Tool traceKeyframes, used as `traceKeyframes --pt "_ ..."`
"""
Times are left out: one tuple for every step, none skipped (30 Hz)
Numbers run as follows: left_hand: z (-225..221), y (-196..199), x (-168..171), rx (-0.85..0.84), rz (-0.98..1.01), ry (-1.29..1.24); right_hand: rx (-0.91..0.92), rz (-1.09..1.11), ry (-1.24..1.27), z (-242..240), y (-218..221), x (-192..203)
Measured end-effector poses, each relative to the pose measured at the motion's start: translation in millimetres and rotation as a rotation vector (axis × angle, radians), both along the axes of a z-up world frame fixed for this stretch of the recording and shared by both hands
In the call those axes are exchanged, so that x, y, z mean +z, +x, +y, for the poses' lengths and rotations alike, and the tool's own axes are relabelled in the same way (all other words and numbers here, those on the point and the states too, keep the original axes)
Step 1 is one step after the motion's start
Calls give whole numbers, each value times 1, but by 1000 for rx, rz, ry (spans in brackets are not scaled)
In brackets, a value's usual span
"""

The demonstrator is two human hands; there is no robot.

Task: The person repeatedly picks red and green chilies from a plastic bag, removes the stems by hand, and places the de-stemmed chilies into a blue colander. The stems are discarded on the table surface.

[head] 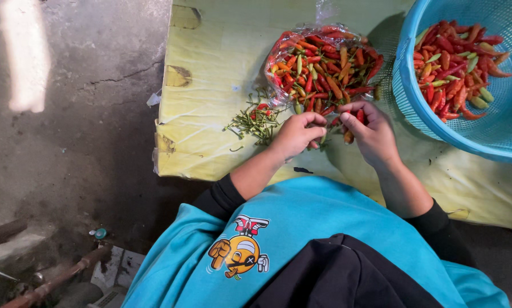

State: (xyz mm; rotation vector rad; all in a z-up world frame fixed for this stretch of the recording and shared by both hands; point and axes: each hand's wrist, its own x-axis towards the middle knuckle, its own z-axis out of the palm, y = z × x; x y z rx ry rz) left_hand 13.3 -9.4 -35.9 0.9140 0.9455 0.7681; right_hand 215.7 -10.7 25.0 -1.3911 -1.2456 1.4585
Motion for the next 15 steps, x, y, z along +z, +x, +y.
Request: traceKeyframes --pt "-2 0 0 15 32 18 0 -29 10 -2 -2 0" --pt "-3 0 0 29 65 36 0 -59 19 -4 -3 1" --pt "-3 0 1 44 98 55 -1 -57 29 -5 -5 2" --pt "-2 -1 3 44 96 58 -1 -55 38 -6 -7 3" --pt "-1 -1 4 45 94 61 -1 -54 47 -8 -8 3" --pt "-1 -1 6 46 92 64 -12 -52 58 -9 -9 4" --pt "0 -2 9 42 103 69 -21 -50 70 -9 -11 4" --pt "0 -2 11 37 114 74 -31 -48 83 -9 -13 3" --pt "0 -3 13 32 125 79 -35 -60 66 -10 -13 2" --pt "0 -3 14 23 164 90 -38 -71 48 -11 -14 1" --pt "-1 -3 15 14 204 100 -42 -82 29 -12 -13 -1" --pt "-1 -4 16 5 244 110 -50 -27 21 -12 -13 -4" --pt "-3 -4 16 6 272 158 -59 28 13 -11 -13 -7" --pt "-4 -4 16 6 301 205 -69 82 5 -10 -12 -10" --pt "-5 -5 16 5 330 253 -84 172 -65 -9 -11 -14"
